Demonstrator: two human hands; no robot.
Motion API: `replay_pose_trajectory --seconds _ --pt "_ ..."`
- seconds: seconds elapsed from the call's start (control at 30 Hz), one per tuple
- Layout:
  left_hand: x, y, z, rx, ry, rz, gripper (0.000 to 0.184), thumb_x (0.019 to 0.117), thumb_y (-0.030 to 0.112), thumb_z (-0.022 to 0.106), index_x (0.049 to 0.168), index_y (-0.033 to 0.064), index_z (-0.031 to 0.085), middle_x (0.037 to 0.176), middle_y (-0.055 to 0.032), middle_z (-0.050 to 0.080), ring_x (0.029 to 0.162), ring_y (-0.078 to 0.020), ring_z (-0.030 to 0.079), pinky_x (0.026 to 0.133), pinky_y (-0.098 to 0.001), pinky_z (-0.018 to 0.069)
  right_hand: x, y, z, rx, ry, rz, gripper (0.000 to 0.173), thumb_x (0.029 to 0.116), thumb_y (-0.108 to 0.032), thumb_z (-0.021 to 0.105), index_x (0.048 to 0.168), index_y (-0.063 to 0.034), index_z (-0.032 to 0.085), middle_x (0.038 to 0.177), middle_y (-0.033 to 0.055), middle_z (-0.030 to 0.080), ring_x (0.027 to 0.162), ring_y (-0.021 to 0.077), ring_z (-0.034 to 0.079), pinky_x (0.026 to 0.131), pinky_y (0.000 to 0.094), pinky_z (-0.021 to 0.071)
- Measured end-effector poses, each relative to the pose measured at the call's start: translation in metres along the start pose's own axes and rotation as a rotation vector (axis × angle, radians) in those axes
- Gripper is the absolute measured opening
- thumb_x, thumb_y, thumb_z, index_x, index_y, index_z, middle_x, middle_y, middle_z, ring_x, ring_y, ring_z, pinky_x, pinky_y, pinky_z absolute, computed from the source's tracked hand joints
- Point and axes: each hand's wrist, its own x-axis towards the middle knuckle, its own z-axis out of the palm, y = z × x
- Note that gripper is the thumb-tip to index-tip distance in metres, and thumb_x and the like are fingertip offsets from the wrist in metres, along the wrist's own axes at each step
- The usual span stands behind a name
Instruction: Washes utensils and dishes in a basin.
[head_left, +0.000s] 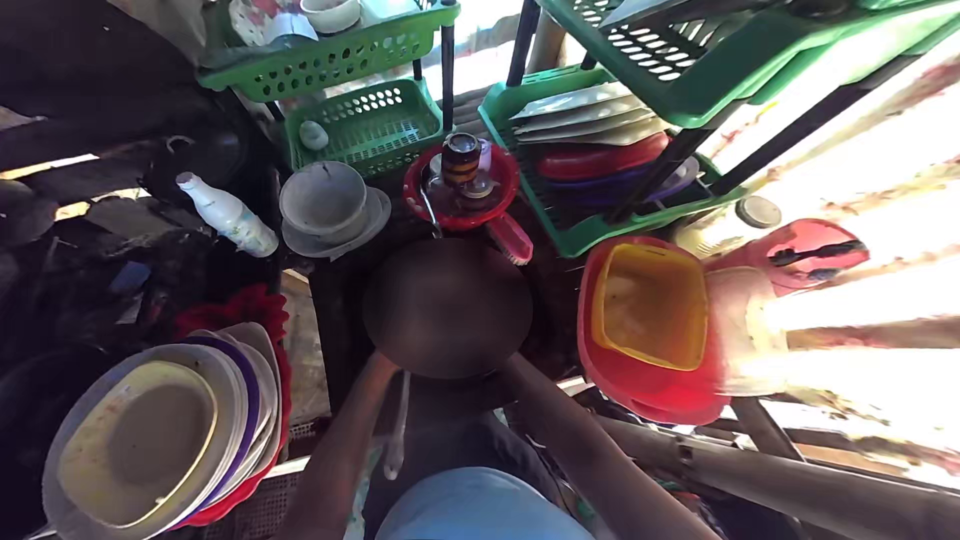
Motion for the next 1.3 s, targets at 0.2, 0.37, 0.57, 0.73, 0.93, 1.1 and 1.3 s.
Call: replay_pose_trajectory --seconds 0.2,0.37,0.57,0.73,0.93,1.1,1.3 --pt "-0.003 0.008 0.01 0.211 -0.084 0.03 0.017 0.1097 0.016 0.041 0.113 0.0057 0.055 0.069 0.0006 0.049 0.05 -0.0077 0.043 0.045 -0.0217 0.0383 0.004 -0.022 -0.026 0.213 0.108 -0.466 0.03 0.1035 -0.026 0.062 0.127 -0.0106 0.072 0.137 0.0093 0.064 0.132 0.0258 0.055 0.116 0.0488 0.0391" --pt "-0.035 0.023 0.033 0.334 -0.169 0.138 0.017 0.1107 0.015 0.043 0.113 0.0024 0.053 0.068 0.0019 0.043 0.048 -0.0055 0.041 0.044 -0.0186 0.0372 0.03 -0.013 -0.017 0.133 0.417 -0.414 0.036 0.1003 -0.031 0.064 0.115 -0.0004 0.073 0.119 0.0202 0.07 0.119 0.037 0.063 0.111 0.0568 0.0425" --pt "-0.043 0.021 0.031 0.387 -0.121 0.216 0.023 0.1118 0.014 0.038 0.115 -0.0023 0.054 0.066 0.0015 0.04 0.048 -0.0069 0.039 0.045 -0.0212 0.0379 0.032 -0.029 -0.015 0.6 0.372 -0.019 0.043 0.1091 -0.039 0.047 0.124 -0.0022 0.063 0.098 0.0215 0.07 0.08 0.0349 0.068 0.074 0.055 0.057" --pt "-0.047 0.025 0.024 0.49 -0.164 0.195 0.027 0.1123 0.019 0.039 0.118 -0.0019 0.056 0.067 0.0013 0.041 0.047 -0.0061 0.039 0.046 -0.0203 0.0377 0.021 -0.028 -0.021 0.164 0.247 -0.236 0.035 0.0994 -0.022 0.067 0.125 0.0019 0.069 0.122 0.0265 0.068 0.117 0.0422 0.064 0.106 0.0608 0.0449" --pt "-0.037 0.021 0.044 0.462 -0.067 0.257 0.031 0.1119 0.015 0.038 0.131 -0.0035 0.055 0.07 -0.0014 0.044 0.05 -0.0088 0.041 0.047 -0.0241 0.0394 0.04 -0.037 -0.004 1.165 0.669 0.266 0.065 0.1082 -0.058 0.035 0.105 -0.0002 0.065 0.077 0.0166 0.063 0.063 0.0286 0.06 0.061 0.0484 0.0544" --pt "-0.016 0.015 0.038 0.294 -0.007 0.233 0.028 0.112 0.017 0.04 0.122 -0.0023 0.057 0.068 -0.0016 0.046 0.048 -0.0082 0.041 0.044 -0.0225 0.0376 0.02 -0.062 0.019 1.605 0.506 0.272 0.036 0.1059 -0.028 0.059 0.123 0.0038 0.056 0.086 0.0113 0.063 0.068 0.0143 0.06 0.062 0.03 0.0543" --pt "-0.01 0.013 0.039 0.182 0.019 0.225 0.025 0.1112 0.017 0.042 0.114 -0.0023 0.057 0.07 -0.0022 0.049 0.052 -0.0084 0.045 0.048 -0.0234 0.0414 0.009 -0.064 0.017 1.446 0.395 0.213 0.039 0.1038 -0.027 0.063 0.127 0.0034 0.057 0.095 0.0147 0.064 0.078 0.0181 0.062 0.071 0.0344 0.0554"
